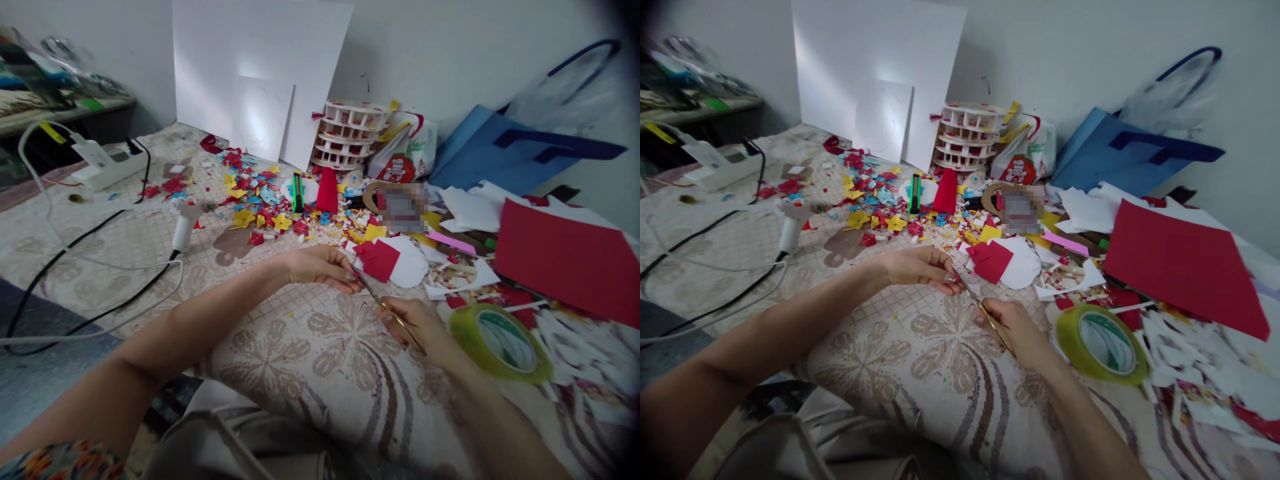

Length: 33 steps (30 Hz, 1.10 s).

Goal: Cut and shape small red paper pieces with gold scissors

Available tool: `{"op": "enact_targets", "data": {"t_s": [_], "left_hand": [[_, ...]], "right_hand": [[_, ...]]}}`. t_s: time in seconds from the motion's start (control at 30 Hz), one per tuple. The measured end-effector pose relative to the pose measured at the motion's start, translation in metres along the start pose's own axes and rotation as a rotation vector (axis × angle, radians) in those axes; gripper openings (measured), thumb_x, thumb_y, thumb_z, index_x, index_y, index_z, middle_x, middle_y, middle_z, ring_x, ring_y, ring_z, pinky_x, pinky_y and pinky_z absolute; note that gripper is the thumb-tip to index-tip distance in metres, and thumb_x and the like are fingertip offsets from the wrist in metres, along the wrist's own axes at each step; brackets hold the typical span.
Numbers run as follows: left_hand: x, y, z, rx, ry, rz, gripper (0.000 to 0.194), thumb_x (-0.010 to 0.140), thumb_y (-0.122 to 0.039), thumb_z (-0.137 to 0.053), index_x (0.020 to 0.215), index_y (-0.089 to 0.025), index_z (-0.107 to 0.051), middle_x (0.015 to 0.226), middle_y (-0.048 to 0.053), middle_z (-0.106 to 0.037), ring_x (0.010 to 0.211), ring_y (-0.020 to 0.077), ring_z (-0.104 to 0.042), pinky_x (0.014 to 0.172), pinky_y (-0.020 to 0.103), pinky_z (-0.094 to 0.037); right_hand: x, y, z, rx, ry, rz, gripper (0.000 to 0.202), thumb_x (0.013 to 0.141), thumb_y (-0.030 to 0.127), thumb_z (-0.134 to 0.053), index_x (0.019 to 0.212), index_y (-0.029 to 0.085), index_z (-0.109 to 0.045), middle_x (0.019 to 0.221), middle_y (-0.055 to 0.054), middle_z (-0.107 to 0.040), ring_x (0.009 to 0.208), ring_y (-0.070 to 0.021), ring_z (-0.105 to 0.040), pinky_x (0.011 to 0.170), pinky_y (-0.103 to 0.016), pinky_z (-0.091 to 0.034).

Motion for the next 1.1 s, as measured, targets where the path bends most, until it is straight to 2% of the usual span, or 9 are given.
{"op": "enact_targets", "data": {"t_s": [0.1,0.23,0.33,0.53,0.63,0.8,0.97,1.1], "left_hand": [[0.0,0.0,0.001,0.018,0.009,0.015,0.016,0.067,-0.014,-0.071,0.078,-0.008,-0.061,0.083,0.007,-0.07,0.08,0.0117,-0.066,0.078,0.024,-0.05],[0.0,0.002,0.001,0.041,0.04,0.047,0.02,0.066,-0.016,-0.072,0.08,-0.008,-0.061,0.085,0.008,-0.069,0.081,0.0121,-0.066,0.08,0.026,-0.049],[-0.001,0.001,0.001,0.057,0.035,0.059,0.022,0.065,-0.018,-0.073,0.081,-0.009,-0.061,0.083,0.006,-0.069,0.076,0.0109,-0.066,0.075,0.024,-0.05],[-0.002,-0.006,0.003,0.123,-0.059,0.005,0.018,0.068,-0.02,-0.071,0.078,-0.012,-0.059,0.072,0.0,-0.065,0.059,0.0047,-0.059,0.059,0.018,-0.045],[-0.002,-0.008,0.004,0.128,-0.098,-0.012,0.019,0.067,-0.02,-0.072,0.078,-0.013,-0.058,0.067,-0.002,-0.062,0.056,0.0036,-0.056,0.056,0.018,-0.042],[-0.001,-0.009,0.004,0.108,-0.164,-0.06,0.019,0.067,-0.019,-0.071,0.076,-0.012,-0.056,0.066,-0.002,-0.062,0.054,0.0033,-0.055,0.056,0.018,-0.042],[0.001,-0.005,0.002,0.097,-0.173,-0.067,0.02,0.067,-0.02,-0.072,0.075,-0.011,-0.056,0.07,0.001,-0.065,0.057,0.0039,-0.058,0.058,0.018,-0.044],[0.003,-0.003,0.0,0.065,-0.17,-0.071,0.02,0.067,-0.021,-0.072,0.075,-0.01,-0.057,0.077,0.004,-0.067,0.065,0.0066,-0.062,0.066,0.021,-0.047]], "right_hand": [[0.0,0.004,0.003,-0.098,-0.035,0.009,0.042,0.084,0.05,-0.043,0.056,0.02,-0.037,0.045,0.006,-0.035,0.044,-0.0091,-0.033,0.044,-0.022,-0.021],[0.001,-0.003,0.006,-0.154,-0.087,0.002,0.042,0.084,0.05,-0.044,0.056,0.019,-0.04,0.046,0.005,-0.034,0.046,-0.0096,-0.034,0.046,-0.022,-0.021],[0.001,-0.011,0.005,-0.077,-0.067,-0.018,0.04,0.085,0.051,-0.042,0.06,0.019,-0.042,0.047,0.005,-0.037,0.046,-0.01,-0.035,0.045,-0.022,-0.023],[0.0,-0.015,-0.002,0.135,0.006,0.016,0.04,0.085,0.055,-0.038,0.072,0.018,-0.047,0.059,0.002,-0.044,0.051,-0.0109,-0.039,0.046,-0.023,-0.031],[0.0,-0.017,-0.002,0.191,0.0,-0.001,0.042,0.086,0.056,-0.035,0.073,0.018,-0.047,0.055,0.003,-0.043,0.049,-0.0105,-0.038,0.046,-0.023,-0.031],[0.001,-0.019,-0.003,0.185,-0.001,-0.001,0.047,0.085,0.061,-0.031,0.068,0.019,-0.043,0.05,0.004,-0.039,0.045,-0.0096,-0.037,0.044,-0.023,-0.029],[0.003,-0.018,-0.005,0.203,0.002,-0.009,0.047,0.084,0.062,-0.034,0.065,0.019,-0.042,0.047,0.005,-0.04,0.041,-0.0085,-0.036,0.042,-0.022,-0.027],[0.003,-0.019,-0.008,0.25,0.019,-0.03,0.047,0.083,0.062,-0.036,0.065,0.019,-0.043,0.046,0.005,-0.04,0.04,-0.0082,-0.036,0.041,-0.021,-0.028]]}}
Point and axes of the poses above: each hand's wrist, its own x-axis towards the middle knuckle, its own z-axis out of the back of the hand, y = z × x, the point moved 5 cm from there along x, towards the middle knuckle
